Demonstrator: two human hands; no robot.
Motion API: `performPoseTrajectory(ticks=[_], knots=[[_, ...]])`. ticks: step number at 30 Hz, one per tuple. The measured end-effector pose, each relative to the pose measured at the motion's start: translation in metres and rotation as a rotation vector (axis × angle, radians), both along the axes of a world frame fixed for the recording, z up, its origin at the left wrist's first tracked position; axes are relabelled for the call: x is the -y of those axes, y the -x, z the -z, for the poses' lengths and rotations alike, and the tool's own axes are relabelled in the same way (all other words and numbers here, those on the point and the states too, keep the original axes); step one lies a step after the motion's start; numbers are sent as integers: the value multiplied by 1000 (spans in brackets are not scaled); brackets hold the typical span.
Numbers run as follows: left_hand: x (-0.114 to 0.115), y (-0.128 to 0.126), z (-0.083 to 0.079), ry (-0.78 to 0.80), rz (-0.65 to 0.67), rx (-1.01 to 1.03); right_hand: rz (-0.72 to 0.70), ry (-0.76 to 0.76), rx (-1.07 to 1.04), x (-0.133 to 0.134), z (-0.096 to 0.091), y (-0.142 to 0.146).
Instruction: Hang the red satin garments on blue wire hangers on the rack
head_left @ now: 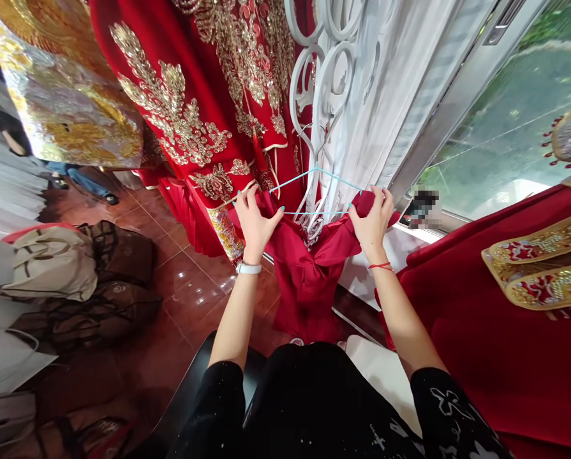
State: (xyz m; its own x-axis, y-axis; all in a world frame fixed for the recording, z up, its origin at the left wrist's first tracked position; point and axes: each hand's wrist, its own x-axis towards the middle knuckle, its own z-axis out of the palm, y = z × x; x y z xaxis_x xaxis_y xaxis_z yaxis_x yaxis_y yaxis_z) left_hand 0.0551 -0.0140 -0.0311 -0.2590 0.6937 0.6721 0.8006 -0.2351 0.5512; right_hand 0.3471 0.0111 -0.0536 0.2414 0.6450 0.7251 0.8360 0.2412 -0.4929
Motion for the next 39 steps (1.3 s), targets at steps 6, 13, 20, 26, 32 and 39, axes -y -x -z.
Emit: performPoseTrajectory(ticks=[6, 13, 20, 26, 32, 39], knots=[[-24, 6, 6, 48, -16, -55, 6, 76, 51, -14, -10, 1], [-14, 13, -7, 175, -18, -139, -43, 177, 89, -9, -23, -13], [-11, 9, -27, 360, -116, -284, 155, 327, 73, -23, -42, 2], [-15, 29, -36, 359, -177, -95, 192, 566, 236, -21, -84, -9], [-19, 45, -23, 113, -168, 194, 95, 629, 88, -31, -82, -44], [-10, 52, 5, -39, -132, 304, -36, 308, -298, -30, -20, -82]])
